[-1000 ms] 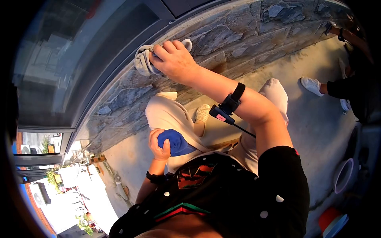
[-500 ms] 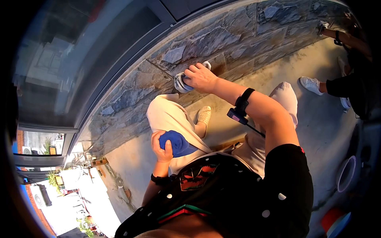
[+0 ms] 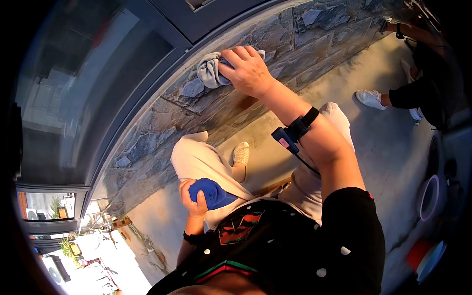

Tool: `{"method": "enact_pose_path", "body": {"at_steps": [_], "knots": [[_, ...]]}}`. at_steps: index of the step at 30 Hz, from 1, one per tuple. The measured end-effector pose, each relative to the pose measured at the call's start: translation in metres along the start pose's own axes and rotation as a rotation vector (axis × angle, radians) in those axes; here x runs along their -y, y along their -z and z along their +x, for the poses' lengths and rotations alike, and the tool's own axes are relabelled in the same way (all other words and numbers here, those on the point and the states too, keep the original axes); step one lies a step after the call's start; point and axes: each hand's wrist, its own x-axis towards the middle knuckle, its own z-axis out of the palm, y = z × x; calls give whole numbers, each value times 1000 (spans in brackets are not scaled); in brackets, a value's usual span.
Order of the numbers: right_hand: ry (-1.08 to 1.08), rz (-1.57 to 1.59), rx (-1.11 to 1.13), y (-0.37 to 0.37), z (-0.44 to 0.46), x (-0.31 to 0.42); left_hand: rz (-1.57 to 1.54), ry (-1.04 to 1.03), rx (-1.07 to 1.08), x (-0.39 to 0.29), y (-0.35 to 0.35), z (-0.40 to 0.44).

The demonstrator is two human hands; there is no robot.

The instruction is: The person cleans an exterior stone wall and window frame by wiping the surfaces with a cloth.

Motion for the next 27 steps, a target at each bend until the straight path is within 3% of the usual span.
{"method": "enact_pose_path", "body": {"at_steps": [4,11,12,14,22,26,27], "knots": [[-173,-54,-18,10,-10,-30,-1,-2,-5,4,0,-4],[-897,-42,-115,23,-70,-141,8,-4,-16,4,3,-3],[-901,-50,-123,28,-69,-141,5,-6,-9,5,3,-1],[-1011,17,-391,35,-64,-144,-4,-15,-7,5,2,-1],[-990,106,-427,6,-38,-110,-2,-3,-27,3,-1,-4],[-838,86,-342,7,-18,-70,4,-6,-19,4,-2,-1],[-703,104,-361,9,-12,-58,5,-3,-13,5,-3,1]]}}
